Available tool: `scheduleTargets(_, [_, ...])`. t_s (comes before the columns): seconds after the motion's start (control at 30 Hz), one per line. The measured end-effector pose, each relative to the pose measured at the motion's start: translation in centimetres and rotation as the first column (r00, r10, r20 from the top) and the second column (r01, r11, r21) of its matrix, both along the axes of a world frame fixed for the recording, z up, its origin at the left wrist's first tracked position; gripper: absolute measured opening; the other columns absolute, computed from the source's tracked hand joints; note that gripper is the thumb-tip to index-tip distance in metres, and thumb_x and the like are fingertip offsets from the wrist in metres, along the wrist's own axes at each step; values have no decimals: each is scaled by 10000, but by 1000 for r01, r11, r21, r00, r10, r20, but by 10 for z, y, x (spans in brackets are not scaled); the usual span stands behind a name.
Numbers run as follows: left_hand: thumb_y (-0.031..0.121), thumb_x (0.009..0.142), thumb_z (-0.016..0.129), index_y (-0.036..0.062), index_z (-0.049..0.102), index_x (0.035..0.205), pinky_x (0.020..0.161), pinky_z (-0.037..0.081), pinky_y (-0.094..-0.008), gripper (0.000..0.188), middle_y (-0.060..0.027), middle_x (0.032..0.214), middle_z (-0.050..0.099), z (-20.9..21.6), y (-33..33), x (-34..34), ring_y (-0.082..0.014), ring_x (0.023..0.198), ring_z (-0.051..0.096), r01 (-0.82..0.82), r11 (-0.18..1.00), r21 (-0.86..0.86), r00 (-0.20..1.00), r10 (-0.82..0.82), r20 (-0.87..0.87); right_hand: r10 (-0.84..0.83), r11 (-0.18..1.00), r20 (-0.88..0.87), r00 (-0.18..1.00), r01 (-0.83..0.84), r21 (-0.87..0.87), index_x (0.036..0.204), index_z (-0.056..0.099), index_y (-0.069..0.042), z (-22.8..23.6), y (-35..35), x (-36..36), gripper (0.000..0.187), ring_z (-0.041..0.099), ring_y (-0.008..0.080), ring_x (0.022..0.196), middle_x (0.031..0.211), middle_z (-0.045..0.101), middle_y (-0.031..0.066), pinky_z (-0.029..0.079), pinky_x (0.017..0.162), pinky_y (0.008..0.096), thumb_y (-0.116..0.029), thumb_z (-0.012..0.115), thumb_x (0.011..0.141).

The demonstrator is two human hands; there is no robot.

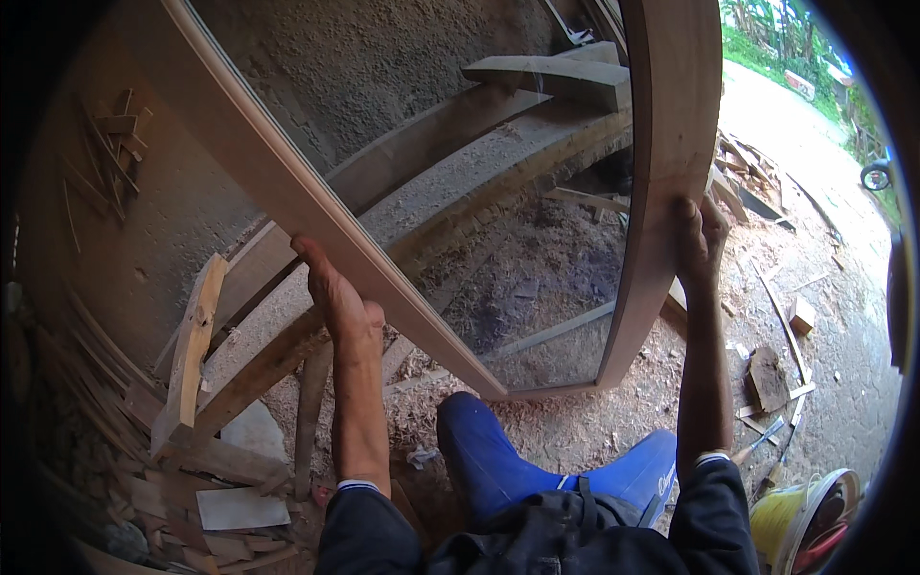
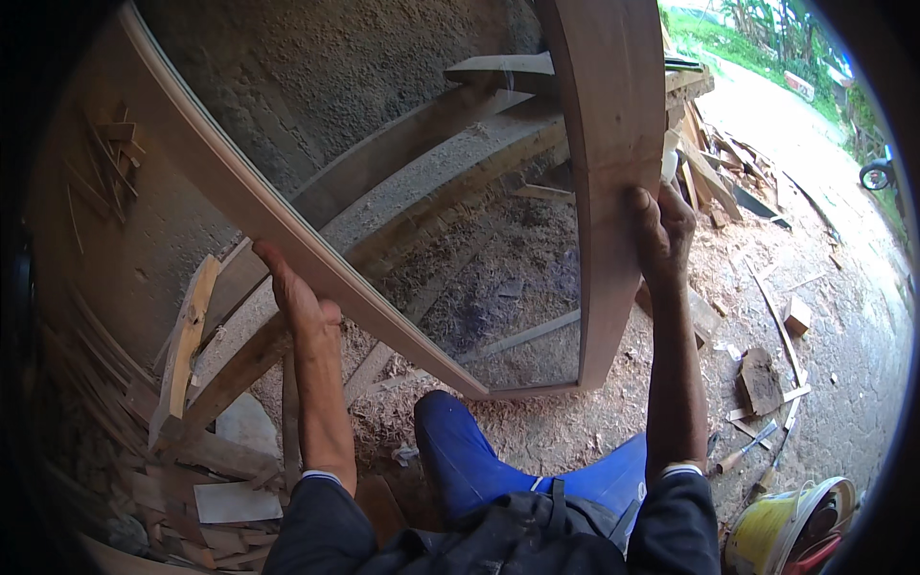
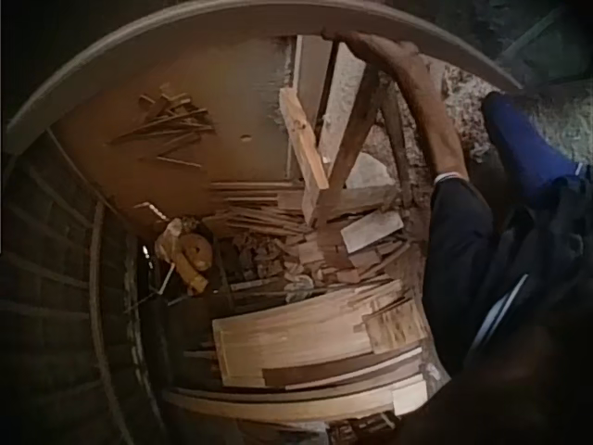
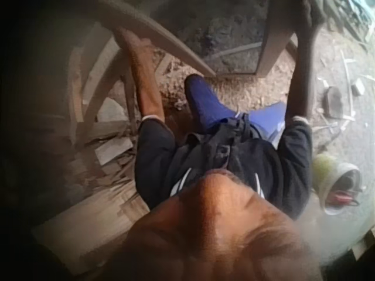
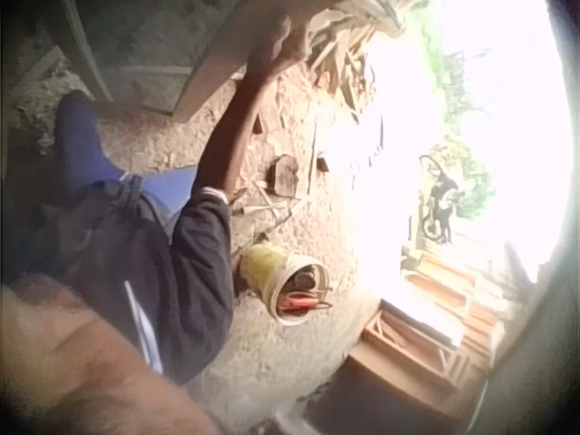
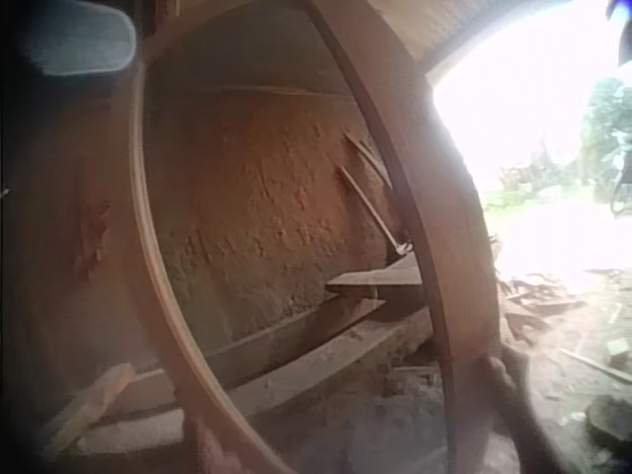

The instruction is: The person applies wood glue to the edges of a wooden frame and presses the pieces together to form a rectangular frame around a glass pane. They continue applying glue and aligning the joints while working in a cluttered workshop.

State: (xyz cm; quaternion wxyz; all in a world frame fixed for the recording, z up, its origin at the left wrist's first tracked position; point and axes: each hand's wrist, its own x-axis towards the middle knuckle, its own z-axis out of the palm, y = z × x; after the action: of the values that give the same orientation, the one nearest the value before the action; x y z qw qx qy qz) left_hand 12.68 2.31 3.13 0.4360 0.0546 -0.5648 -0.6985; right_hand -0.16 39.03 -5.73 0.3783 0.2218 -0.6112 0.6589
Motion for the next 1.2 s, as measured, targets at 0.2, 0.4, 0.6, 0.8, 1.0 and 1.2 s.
scheduleTargets(0.2, [762, 872, 463, 31, 108, 1557, 1200, 196, -464, 1063, -209, 1598, 163, -8, -5, 12, -330, 1465, 211, -92, 994, -54, 996, 91, -9, 114, 993, 47, 992, -114, -10, 1103, 658, 20, -13, -16, -18, 482, 562, 80, 832, 938, 636, 14, 462, 723, 262, -437, 577, 975])
scheduleTargets(0.4, [778, 856, 468, 36, 111, 1557, 1193, 203, -453, 1081, -195, 1603, 154, -12, -6, 13, -322, 1465, 213, -54, 997, -48, 998, 55, 13, 99, 994, 79, 992, -95, -52, 1098, 657, 18, -25, -19, -29, 485, 542, 93, 848, 947, 619, 17, 448, 734, 273, -442, 560, 977])
scheduleTargets(0.6, [750, 862, 495, 36, 160, 1547, 1166, 258, -427, 1045, -158, 1574, 246, -11, -12, 9, -287, 1428, 279, 65, 994, -85, 998, -64, 12, 91, 995, 72, 993, -89, -40, 1088, 647, 39, -35, -12, -38, 510, 546, 144, 911, 1026, 610, 69, 447, 793, 313, -449, 556, 971])
scheduleTargets(0.8, [689, 898, 519, 50, 297, 1483, 1062, 403, -399, 895, -121, 1429, 431, 13, -38, 3, -243, 1314, 437, 109, 969, -222, 994, -107, 23, 145, 989, 58, 988, -142, -50, 1091, 638, 73, -39, -13, -45, 596, 559, 204, 1044, 1183, 584, 133, 446, 868, 339, -503, 586, 949])
scheduleTargets(1.0, [528, 912, 628, 47, 474, 1325, 844, 593, -446, 652, -116, 1062, 613, 115, -73, -8, -293, 991, 648, 580, 725, -372, 766, -640, -54, 159, 987, 73, 985, -158, -29, 1127, 634, 75, -42, -9, -41, 679, 555, 247, 1115, 1269, 567, 170, 446, 913, 362, -571, 598, 921])
scheduleTargets(1.2, [546, 885, 643, -1, 446, 1349, 795, 609, -492, 744, -169, 1021, 603, 139, -51, -20, -340, 955, 655, 795, 363, -486, 456, -886, 83, 133, 991, 57, 989, -131, -42, 1136, 639, 71, -43, 0, -36, 702, 559, 273, 1136, 1287, 558, 182, 446, 924, 376, -592, 603, 907])
